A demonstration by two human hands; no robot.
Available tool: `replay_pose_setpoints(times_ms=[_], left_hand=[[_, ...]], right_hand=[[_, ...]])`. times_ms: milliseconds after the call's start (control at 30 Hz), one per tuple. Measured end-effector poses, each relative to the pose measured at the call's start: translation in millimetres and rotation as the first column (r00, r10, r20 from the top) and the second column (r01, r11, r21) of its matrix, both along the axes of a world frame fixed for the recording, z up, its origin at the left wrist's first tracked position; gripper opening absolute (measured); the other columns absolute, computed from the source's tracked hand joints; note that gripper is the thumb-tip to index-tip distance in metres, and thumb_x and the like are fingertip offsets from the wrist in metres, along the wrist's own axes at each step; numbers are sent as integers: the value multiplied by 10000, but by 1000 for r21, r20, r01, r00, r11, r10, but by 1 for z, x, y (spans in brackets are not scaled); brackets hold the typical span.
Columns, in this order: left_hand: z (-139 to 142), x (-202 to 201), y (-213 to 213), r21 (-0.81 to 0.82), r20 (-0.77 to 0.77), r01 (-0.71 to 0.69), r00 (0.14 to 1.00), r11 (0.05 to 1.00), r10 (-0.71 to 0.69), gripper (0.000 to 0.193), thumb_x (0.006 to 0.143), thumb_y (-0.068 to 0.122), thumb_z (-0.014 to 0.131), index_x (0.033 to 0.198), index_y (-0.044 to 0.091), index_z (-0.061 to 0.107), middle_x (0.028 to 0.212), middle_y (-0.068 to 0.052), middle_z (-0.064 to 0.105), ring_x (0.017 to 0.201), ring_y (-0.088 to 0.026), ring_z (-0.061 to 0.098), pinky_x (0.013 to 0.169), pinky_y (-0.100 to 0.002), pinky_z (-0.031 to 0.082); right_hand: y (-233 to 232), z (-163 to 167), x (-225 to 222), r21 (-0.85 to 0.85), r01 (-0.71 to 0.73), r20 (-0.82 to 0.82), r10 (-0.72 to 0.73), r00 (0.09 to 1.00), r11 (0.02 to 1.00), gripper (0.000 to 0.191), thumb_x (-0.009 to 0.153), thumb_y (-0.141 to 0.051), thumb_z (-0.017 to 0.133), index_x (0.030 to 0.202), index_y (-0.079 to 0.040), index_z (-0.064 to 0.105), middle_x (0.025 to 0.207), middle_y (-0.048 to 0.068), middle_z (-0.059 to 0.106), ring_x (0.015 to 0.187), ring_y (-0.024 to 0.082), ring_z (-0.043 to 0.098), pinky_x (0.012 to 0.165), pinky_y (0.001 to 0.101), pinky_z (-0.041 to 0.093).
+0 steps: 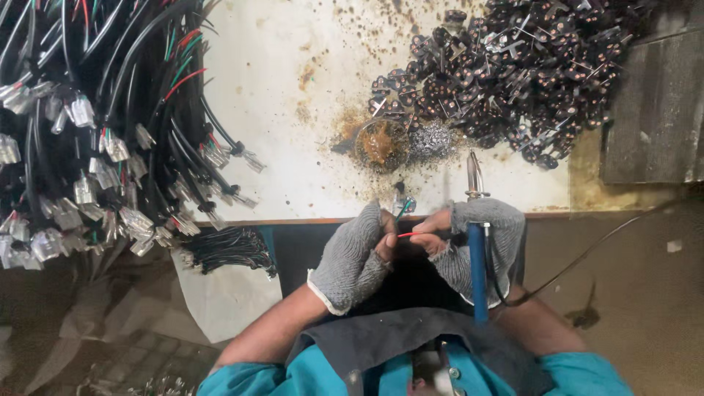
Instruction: The person, wearing fingerless gloves, solders the ends of red and green wires onto small connector terminals at a workbench. They hold a wire in one hand and a soldering iron in the other, dip the wire tip into flux, apply solder to the joint, and place the finished connector onto a large pile of completed connectors on the bench, repeating the process.
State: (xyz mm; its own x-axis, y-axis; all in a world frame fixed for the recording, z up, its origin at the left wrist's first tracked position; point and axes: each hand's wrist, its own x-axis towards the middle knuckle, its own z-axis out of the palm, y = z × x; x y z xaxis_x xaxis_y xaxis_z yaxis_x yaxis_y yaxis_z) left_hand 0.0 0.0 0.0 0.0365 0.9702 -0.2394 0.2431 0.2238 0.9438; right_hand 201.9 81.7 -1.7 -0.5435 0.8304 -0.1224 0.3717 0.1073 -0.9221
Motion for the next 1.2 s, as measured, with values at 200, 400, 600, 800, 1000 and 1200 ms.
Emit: replay_pose_setpoints(times_ms=[200, 400, 600, 800, 1000, 1200], left_hand=[[-4, -1, 0, 115, -46, 6, 999, 993, -1, 167, 1013, 242, 599, 975, 84, 562, 870, -140, 617, 855, -396, 649, 732, -448, 504], [-3, -5, 4, 184, 9, -1, 1000, 983, -1, 108, 960, 196, 695, 948, 99, 649, 870, -95, 651, 827, -305, 666, 744, -396, 520], [-6, -1, 1, 70, 84, -130, 989, 989, 124, 143, 897, 221, 782, 886, 106, 698, 817, -66, 659, 759, -256, 676, 684, -364, 520], [-5, -8, -3, 144, -2, -60, 998, 988, 61, 148, 913, 236, 785, 901, 110, 709, 823, -73, 657, 798, -260, 657, 711, -376, 510], [2, 0, -7, 292, -183, -107, 969, 950, 166, 178, 849, 228, 835, 893, 144, 684, 810, -63, 628, 749, -277, 645, 649, -385, 495], [10, 1, 8, 483, -318, -146, 889, 863, 329, 232, 857, 106, 818, 789, 152, 602, 711, -35, 545, 638, -254, 564, 580, -389, 434]], right_hand=[[1, 5, 5, -50, -20, 23, 21, 1000, 999, 138, 864, -203, 800, 828, -77, 757, 732, 30, 727, 658, 112, 683, 621, 270, 538], [-1, 3, -3, -34, 14, -95, -17, 995, 999, 162, 861, -220, 815, 876, -78, 739, 820, 51, 720, 795, 130, 676, 737, 294, 526], [5, 18, -3, -53, -42, 51, 45, 998, 998, 129, 830, -221, 820, 849, -94, 800, 743, 48, 766, 667, 136, 723, 620, 287, 545], [6, 29, -12, -19, -8, 48, 9, 999, 1000, 176, 806, -251, 844, 854, -86, 805, 715, 54, 755, 633, 131, 725, 603, 275, 554], [-7, 32, -9, -141, 65, 9, -64, 998, 988, 177, 804, -223, 852, 844, -62, 790, 725, 37, 749, 666, 113, 695, 616, 275, 553], [-2, 3, 10, -57, 52, -171, -61, 983, 997, 150, 962, -178, 780, 966, -49, 703, 882, 82, 730, 815, 133, 701, 767, 276, 565]])
